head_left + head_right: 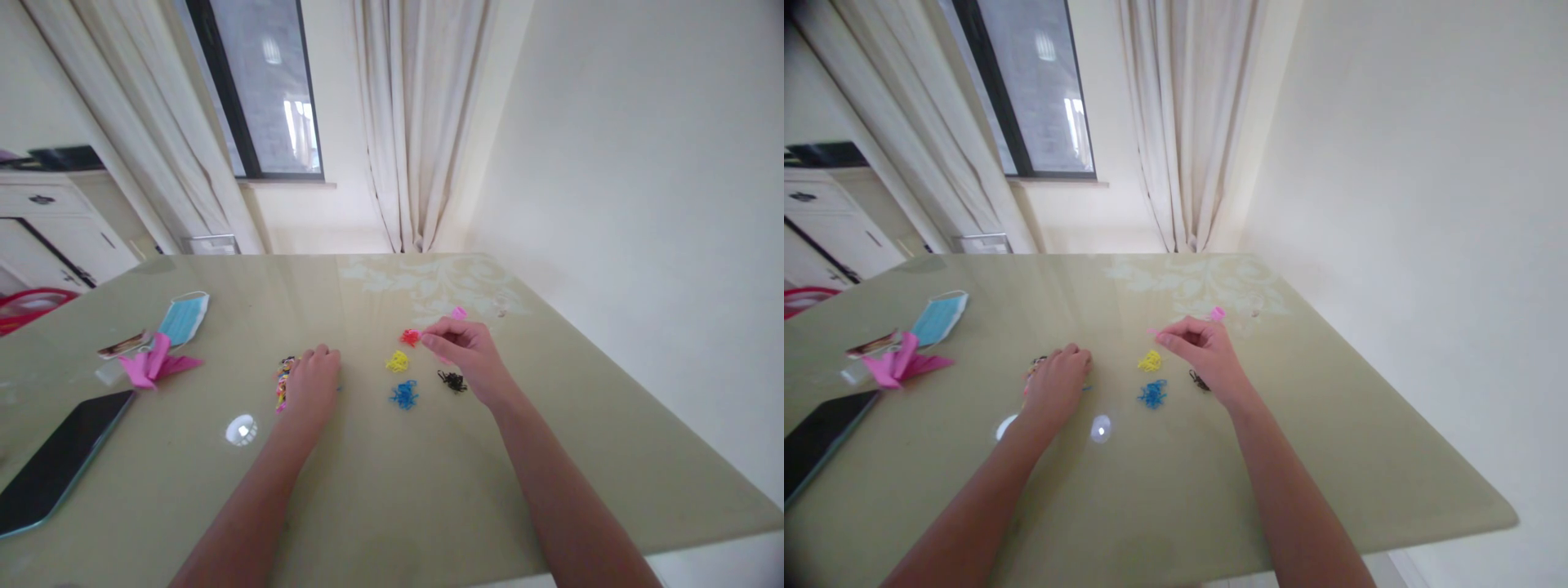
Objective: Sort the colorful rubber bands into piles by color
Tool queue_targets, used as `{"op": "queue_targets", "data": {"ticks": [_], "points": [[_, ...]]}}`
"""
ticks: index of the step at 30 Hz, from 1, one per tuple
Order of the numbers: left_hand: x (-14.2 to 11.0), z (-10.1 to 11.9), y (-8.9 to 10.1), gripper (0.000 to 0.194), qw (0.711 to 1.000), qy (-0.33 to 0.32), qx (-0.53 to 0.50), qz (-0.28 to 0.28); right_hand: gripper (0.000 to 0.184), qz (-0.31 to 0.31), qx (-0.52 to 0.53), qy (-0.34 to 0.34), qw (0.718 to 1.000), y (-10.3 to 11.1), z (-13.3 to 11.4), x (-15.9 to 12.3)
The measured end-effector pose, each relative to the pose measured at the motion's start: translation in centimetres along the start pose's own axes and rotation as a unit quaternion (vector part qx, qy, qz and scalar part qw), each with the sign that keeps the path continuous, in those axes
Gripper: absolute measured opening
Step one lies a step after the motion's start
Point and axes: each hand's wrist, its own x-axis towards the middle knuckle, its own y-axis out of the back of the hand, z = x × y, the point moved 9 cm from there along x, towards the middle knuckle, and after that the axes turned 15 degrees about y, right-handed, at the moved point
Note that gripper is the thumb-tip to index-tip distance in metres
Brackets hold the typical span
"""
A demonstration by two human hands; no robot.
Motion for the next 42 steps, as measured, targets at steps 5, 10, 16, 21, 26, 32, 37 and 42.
{"op": "queue_targets", "data": {"ticks": [5, 10, 16, 21, 26, 32, 37, 42], "points": [[0.6, -0.4, 0.0, 0.032, 1.000, 0.015, -0.025, 0.001, 0.020, -0.016, -0.273, 0.002, 0.962, 3.9, 2.7, 0.6], [0.7, -0.9, 1.2, 0.030, 0.992, 0.022, -0.109, 0.060, 0.014, -0.092, -0.456, -0.028, 0.885, 6.0, 6.2, 0.2], [1.9, -2.3, 0.8, 0.024, 0.949, 0.057, -0.305, 0.047, 0.018, -0.125, -0.501, -0.050, 0.855, 6.2, 7.7, -0.2], [2.4, -1.7, 0.4, 0.031, 0.820, 0.014, -0.571, -0.024, 0.018, -0.075, -0.488, 0.000, 0.870, 5.4, 5.4, 0.4], [1.3, 0.3, 0.4, 0.045, 0.697, -0.002, -0.704, -0.135, 0.014, -0.051, -0.332, 0.079, 0.939, 0.6, 2.6, 0.3], [0.2, 2.1, 0.2, 0.048, 0.657, -0.002, -0.724, -0.211, 0.016, -0.062, -0.199, 0.079, 0.975, -3.7, 2.0, -0.7], [-0.3, 2.8, 0.2, 0.045, 0.660, -0.018, -0.716, -0.225, 0.013, -0.081, -0.158, 0.078, 0.981, -4.7, 1.7, -0.9], [-0.3, 2.8, 0.9, 0.038, 0.723, -0.058, -0.658, -0.201, 0.018, -0.059, -0.099, 0.044, 0.992, -4.1, 2.0, -0.9]]}}
